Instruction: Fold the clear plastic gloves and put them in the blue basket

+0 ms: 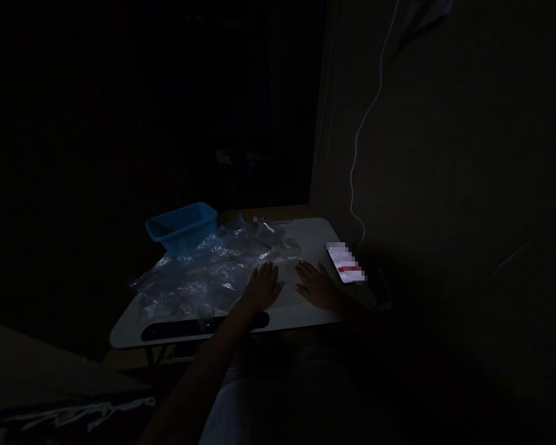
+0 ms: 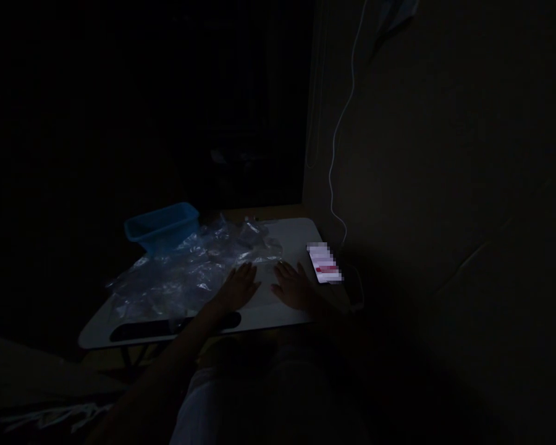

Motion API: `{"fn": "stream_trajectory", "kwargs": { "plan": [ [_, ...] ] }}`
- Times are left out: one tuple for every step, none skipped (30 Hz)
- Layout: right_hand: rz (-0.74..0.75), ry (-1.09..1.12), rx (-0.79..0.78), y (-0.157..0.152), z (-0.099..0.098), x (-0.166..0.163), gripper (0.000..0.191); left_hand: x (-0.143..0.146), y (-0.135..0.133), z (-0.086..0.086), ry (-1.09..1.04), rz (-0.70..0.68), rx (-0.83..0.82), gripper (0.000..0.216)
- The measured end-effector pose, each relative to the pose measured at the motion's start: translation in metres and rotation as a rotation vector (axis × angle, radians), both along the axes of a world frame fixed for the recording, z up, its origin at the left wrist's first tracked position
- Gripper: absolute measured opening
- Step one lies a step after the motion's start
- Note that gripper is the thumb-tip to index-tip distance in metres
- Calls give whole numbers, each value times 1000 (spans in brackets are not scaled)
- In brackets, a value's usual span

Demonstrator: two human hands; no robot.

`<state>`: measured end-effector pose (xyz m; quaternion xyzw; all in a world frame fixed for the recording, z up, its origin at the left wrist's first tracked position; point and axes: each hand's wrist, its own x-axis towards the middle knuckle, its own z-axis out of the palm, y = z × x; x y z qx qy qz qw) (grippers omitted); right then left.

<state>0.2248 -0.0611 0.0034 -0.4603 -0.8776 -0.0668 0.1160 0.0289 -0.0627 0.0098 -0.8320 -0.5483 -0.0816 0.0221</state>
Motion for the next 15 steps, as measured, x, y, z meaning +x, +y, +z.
{"fn": "stream_trajectory", "kwargs": {
  "plan": [
    [-8, -4, -7, -2, 0, 1, 52, -2, -2, 1, 27, 31, -12, 56],
    [-14, -6, -16, -4, 0, 2, 53, -3, -4, 2, 45, 56, -23, 60],
    [-20, -8, -24, -6, 1, 3, 53, -4, -7, 3, 57, 80, -34, 64],
    [-26, -9, -30, -8, 2, 4, 53, -5, -9, 5, 66, 102, -43, 67],
    [-30, -10, -33, -10, 3, 4, 53, -6, -11, 5, 73, 122, -51, 70],
    [-33, -8, -32, -11, 4, 4, 52, -7, -14, 6, 78, 140, -55, 72],
    [-35, -3, -32, -13, 5, 5, 51, -7, -16, 6, 83, 155, -55, 74],
    [-38, 5, -33, -14, 6, 5, 50, -7, -17, 6, 85, 164, -52, 75],
    [-46, 18, -36, -15, 7, 4, 49, -7, -18, 6, 84, 167, -46, 76],
    [-59, 34, -37, -16, 9, 4, 49, -7, -19, 5, 80, 166, -40, 77],
    [-70, 50, -36, -17, 11, 3, 48, -7, -20, 5, 77, 163, -36, 77],
    [-72, 62, -32, -19, 13, 2, 47, -7, -20, 5, 74, 158, -30, 78],
    [-59, 69, -26, -20, 15, 1, 46, -6, -20, 4, 73, 152, -24, 78],
    [-31, 69, -20, -22, 16, -1, 45, -6, -21, 4, 73, 146, -16, 78],
    [3, 64, -16, -24, 17, -2, 43, -6, -21, 4, 72, 140, -9, 78]
  ]
}}
